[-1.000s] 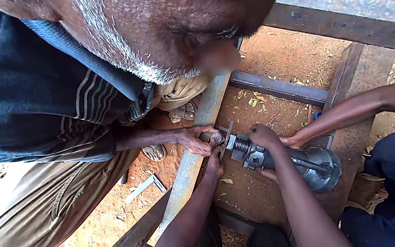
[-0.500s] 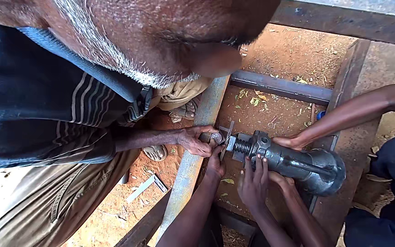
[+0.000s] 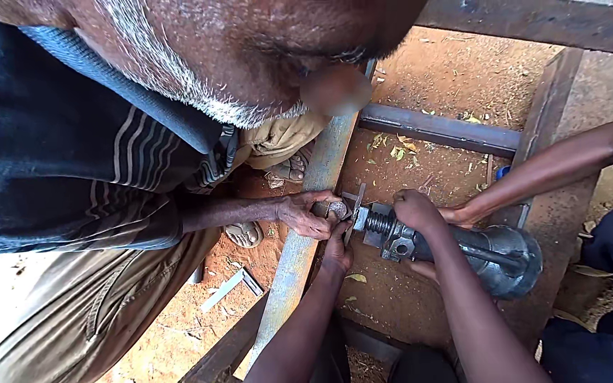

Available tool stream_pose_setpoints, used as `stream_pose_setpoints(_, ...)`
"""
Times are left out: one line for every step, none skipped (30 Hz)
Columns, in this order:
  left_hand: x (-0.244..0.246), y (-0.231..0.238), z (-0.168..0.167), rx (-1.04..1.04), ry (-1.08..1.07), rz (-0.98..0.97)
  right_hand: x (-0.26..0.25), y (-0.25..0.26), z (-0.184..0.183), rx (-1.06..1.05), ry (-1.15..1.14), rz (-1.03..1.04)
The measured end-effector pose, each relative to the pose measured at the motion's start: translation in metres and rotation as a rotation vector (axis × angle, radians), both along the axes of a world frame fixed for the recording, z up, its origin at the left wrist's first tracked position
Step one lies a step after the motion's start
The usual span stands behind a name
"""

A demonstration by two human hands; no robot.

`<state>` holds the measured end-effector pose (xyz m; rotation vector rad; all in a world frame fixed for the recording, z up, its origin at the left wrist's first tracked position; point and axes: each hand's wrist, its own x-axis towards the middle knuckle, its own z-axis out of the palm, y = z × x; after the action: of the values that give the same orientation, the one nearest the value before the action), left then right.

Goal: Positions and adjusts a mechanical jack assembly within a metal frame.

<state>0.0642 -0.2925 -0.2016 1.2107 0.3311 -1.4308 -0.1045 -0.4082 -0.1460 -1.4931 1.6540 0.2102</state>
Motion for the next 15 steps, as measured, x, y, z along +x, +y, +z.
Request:
stream_pose_setpoints(0.000,-0.001,0.000,-0.002,-0.001,0.002,0.002,0.003,0.004,-0.029,0.014,-0.001)
stream_pose_setpoints(0.000,-0.002,0.000,-0.002,-0.003,0.004,0.004,0.006,0.007,-0.068,0.034,-0.003)
stream_pose_setpoints(0.000,-0.001,0.000,0.000,-0.004,0.007,0.006,0.013,0.010,-0.120,0.052,-0.011)
stream_pose_setpoints(0.000,0.000,0.001,0.002,-0.003,0.012,0.009,0.025,0.011,-0.200,0.065,-0.021)
stream_pose_setpoints(0.000,0.000,0.001,0.000,0.001,0.019,0.012,0.039,0.010,-0.323,0.072,-0.022)
stream_pose_setpoints(0.000,0.000,0.002,-0.004,0.008,0.031,0.014,0.057,0.007,-0.470,0.069,-0.022)
stream_pose_setpoints(-0.001,-0.001,0.002,-0.009,0.012,0.043,0.017,0.075,-0.001,-0.609,0.072,-0.024)
stream_pose_setpoints(0.000,-0.001,0.001,-0.013,0.011,0.047,0.019,0.094,-0.012,-0.724,0.087,-0.025)
stream_pose_setpoints(0.000,0.000,0.001,-0.015,0.008,0.046,0.022,0.114,-0.023,-0.824,0.084,-0.025)
stream_pose_setpoints(0.000,0.001,0.001,-0.014,0.002,0.039,0.023,0.131,-0.033,-0.899,0.066,-0.023)
stream_pose_setpoints(0.000,0.001,0.001,-0.013,-0.001,0.035,0.025,0.145,-0.041,-0.940,0.064,-0.020)
stream_pose_setpoints(0.000,0.001,0.002,-0.015,-0.005,0.032,0.026,0.153,-0.044,-0.958,0.076,-0.022)
stream_pose_setpoints(0.000,0.001,0.002,-0.016,-0.012,0.024,0.027,0.155,-0.041,-0.955,0.095,-0.031)
stream_pose_setpoints(0.000,0.001,0.003,-0.016,-0.021,0.011,0.026,0.151,-0.030,-0.942,0.120,-0.046)
stream_pose_setpoints(0.000,0.002,0.004,-0.012,-0.030,0.000,0.024,0.141,-0.013,-0.942,0.125,-0.068)
